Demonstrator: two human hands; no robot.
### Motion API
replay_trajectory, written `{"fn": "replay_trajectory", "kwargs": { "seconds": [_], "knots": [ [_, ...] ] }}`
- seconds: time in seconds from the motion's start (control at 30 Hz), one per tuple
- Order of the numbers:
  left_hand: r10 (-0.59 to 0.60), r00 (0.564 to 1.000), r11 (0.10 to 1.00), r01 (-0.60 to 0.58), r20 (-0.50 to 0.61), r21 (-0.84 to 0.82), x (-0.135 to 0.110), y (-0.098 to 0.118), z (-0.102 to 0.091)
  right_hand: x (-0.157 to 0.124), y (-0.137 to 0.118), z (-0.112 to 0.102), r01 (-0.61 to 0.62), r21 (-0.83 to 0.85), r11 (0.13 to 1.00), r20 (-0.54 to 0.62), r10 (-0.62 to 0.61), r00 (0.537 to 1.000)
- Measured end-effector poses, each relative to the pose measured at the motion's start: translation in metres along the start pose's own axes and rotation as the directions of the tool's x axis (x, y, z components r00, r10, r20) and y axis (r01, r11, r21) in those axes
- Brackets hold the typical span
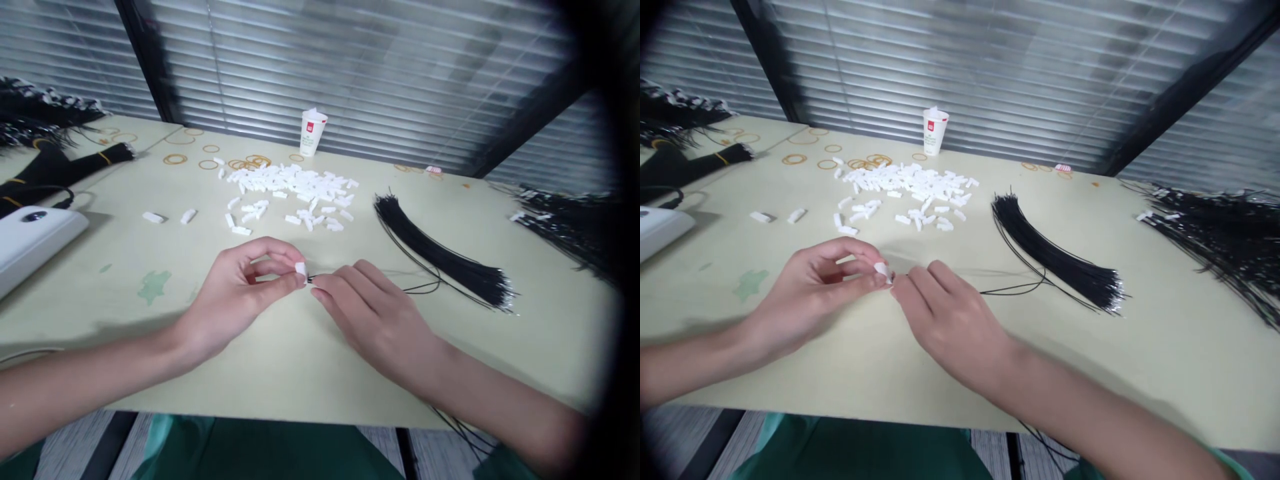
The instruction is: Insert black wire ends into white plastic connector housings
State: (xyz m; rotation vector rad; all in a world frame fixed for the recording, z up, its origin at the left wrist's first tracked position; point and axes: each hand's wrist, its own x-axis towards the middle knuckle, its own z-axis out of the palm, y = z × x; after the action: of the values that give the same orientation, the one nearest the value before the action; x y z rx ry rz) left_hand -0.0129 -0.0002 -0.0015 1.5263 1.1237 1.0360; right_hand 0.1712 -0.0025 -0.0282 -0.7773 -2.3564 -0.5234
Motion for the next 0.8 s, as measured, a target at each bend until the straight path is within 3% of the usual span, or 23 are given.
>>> {"fn": "replay_trajectory", "kwargs": {
  "seconds": [0.13, 0.33, 0.53, 0.6, 0.73, 0.8],
  "knots": [
    [-0.028, 0.999, 1.000, 0.028, -0.028, -0.005, 0.001, 0.000, 0.000, 0.000, 0.004, -0.001, -0.096, 0.221, 0.971, -0.006, 0.099, 0.995],
    [-0.039, 0.998, 0.999, 0.038, -0.052, -0.017, 0.001, 0.002, -0.001, 0.000, 0.008, -0.006, -0.194, 0.348, 0.917, 0.035, 0.194, 0.980],
    [-0.074, 0.996, 0.996, 0.072, -0.040, -0.049, 0.000, 0.000, -0.002, 0.001, 0.012, -0.013, -0.420, 0.488, 0.765, 0.113, 0.421, 0.900],
    [-0.081, 0.996, 0.995, 0.078, -0.041, -0.059, 0.000, 0.000, -0.002, 0.001, 0.012, -0.016, -0.425, 0.498, 0.755, 0.044, 0.468, 0.883],
    [-0.077, 0.996, 0.997, 0.076, -0.034, -0.030, 0.000, 0.000, -0.002, 0.002, 0.009, -0.023, -0.324, 0.475, 0.819, -0.233, 0.472, 0.850],
    [-0.065, 0.998, 0.998, 0.065, -0.023, -0.008, -0.001, 0.000, -0.001, 0.003, 0.006, -0.024, -0.280, 0.416, 0.865, -0.235, 0.400, 0.886]
  ]
}}
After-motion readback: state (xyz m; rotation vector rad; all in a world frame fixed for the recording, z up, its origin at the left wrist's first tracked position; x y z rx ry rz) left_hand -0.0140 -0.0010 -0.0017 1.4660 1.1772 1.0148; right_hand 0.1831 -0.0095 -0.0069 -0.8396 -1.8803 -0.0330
